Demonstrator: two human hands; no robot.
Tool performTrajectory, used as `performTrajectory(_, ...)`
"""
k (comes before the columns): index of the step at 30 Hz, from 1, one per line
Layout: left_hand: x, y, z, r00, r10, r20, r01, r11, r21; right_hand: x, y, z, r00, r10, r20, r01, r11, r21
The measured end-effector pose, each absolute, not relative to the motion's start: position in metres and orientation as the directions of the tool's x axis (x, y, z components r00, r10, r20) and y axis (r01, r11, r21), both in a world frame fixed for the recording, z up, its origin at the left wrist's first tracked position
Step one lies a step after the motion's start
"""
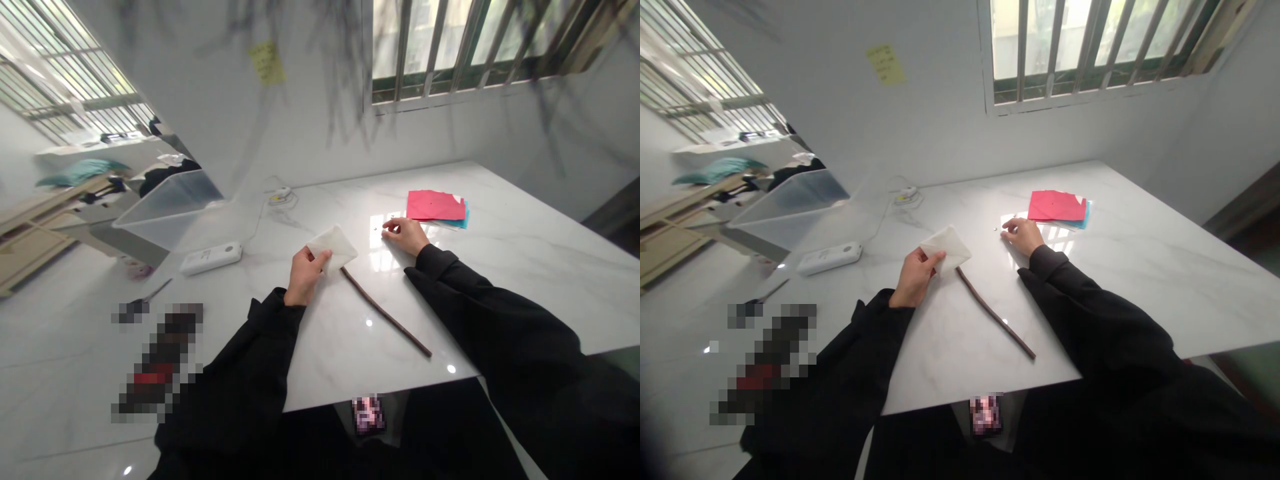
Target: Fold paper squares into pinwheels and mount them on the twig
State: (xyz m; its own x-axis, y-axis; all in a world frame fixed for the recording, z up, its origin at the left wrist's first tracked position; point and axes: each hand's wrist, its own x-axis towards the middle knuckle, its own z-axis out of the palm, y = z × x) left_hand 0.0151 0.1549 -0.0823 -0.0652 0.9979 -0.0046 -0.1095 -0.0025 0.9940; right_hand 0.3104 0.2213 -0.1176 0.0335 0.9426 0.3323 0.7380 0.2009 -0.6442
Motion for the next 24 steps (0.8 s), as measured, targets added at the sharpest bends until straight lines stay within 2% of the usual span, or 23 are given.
performTrajectory(6,0.014,0.154,-0.084,-0.043,0.999,-0.008,-0.104,0.003,0.995,0.286,0.239,-0.120,0.064,0.934,0.352,0.789,0.169,-0.590)
performTrajectory(13,0.015,0.154,-0.085,-0.020,1.000,0.007,-0.093,-0.009,0.996,0.290,0.242,-0.118,0.053,0.938,0.342,0.766,0.182,-0.617)
performTrajectory(17,0.014,0.155,-0.085,-0.020,1.000,0.023,-0.075,-0.025,0.997,0.294,0.235,-0.116,0.074,0.934,0.351,0.676,0.212,-0.706)
performTrajectory(24,0.014,0.157,-0.085,-0.016,0.999,0.043,-0.078,-0.044,0.996,0.291,0.220,-0.113,-0.037,0.955,0.294,0.442,0.279,-0.853)
